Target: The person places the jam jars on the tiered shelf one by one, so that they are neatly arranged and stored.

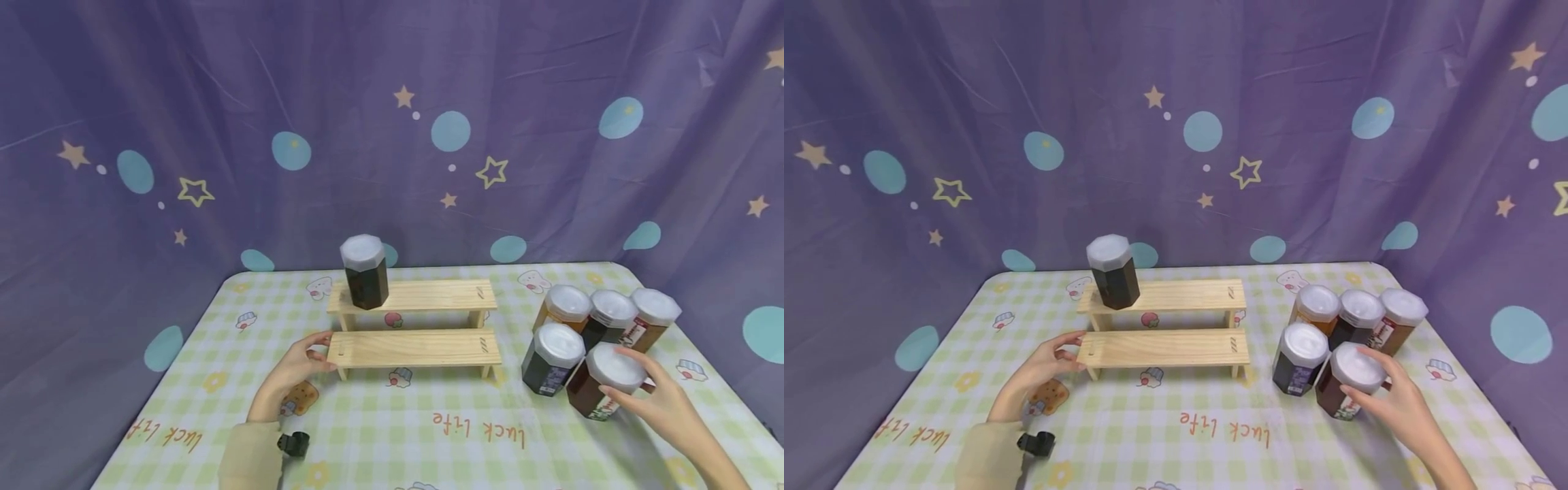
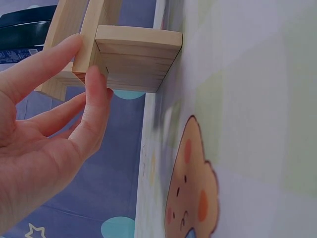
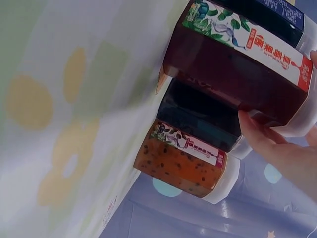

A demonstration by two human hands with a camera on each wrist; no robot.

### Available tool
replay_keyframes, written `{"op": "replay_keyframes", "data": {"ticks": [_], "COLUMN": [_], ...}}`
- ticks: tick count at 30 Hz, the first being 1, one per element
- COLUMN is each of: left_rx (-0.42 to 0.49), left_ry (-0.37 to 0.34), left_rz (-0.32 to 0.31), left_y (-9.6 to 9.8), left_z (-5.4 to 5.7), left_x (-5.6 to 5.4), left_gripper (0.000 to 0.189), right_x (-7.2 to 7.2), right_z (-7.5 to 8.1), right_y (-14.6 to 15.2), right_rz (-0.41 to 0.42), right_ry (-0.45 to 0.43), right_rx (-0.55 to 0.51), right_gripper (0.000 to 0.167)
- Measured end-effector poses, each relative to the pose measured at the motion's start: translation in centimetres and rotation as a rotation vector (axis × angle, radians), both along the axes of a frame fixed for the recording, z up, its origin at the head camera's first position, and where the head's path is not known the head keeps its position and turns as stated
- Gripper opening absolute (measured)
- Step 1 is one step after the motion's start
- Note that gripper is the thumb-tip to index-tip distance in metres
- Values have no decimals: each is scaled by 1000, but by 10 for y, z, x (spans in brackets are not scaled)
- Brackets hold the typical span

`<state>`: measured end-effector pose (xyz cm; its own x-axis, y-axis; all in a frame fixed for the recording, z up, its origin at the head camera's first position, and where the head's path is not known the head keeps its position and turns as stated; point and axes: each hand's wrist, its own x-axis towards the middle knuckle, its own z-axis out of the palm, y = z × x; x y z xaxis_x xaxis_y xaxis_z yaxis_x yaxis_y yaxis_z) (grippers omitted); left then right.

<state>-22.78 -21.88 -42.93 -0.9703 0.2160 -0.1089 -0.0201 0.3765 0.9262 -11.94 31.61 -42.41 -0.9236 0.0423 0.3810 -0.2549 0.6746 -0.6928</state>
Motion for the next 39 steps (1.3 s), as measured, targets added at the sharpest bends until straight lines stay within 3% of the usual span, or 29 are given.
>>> {"op": "replay_keyframes", "data": {"ticks": [9, 16, 22, 25, 27, 30, 34, 39], "left_rx": [-3, -11, -6, -6, -4, 0, 1, 1], "left_ry": [18, 29, 22, 22, 23, 22, 21, 19], "left_rz": [-7, -15, -7, -8, -9, -6, -9, -14], "left_y": [0, -1, 0, 0, 0, 0, 0, 0], "left_z": [1, 1, 2, 2, 2, 2, 2, 2], "left_x": [1, 2, 2, 3, 3, 3, 3, 3], "left_gripper": [68, 69, 68, 68, 68, 67, 67, 68], "right_x": [-3, -23, -32, -35, -35, -32, -19, -7], "right_z": [-7, -55, -78, -82, -78, -59, -20, 22], "right_y": [-1, 31, 47, 50, 49, 43, 24, 3], "right_rz": [-76, -136, -160, -198, -198, -190, -189, -172], "right_ry": [60, 85, 60, 90, 105, 84, 37, 79], "right_rx": [12, 39, 44, 63, 64, 55, 48, 44], "right_gripper": [63, 67, 67, 67, 66, 64, 60, 57]}}
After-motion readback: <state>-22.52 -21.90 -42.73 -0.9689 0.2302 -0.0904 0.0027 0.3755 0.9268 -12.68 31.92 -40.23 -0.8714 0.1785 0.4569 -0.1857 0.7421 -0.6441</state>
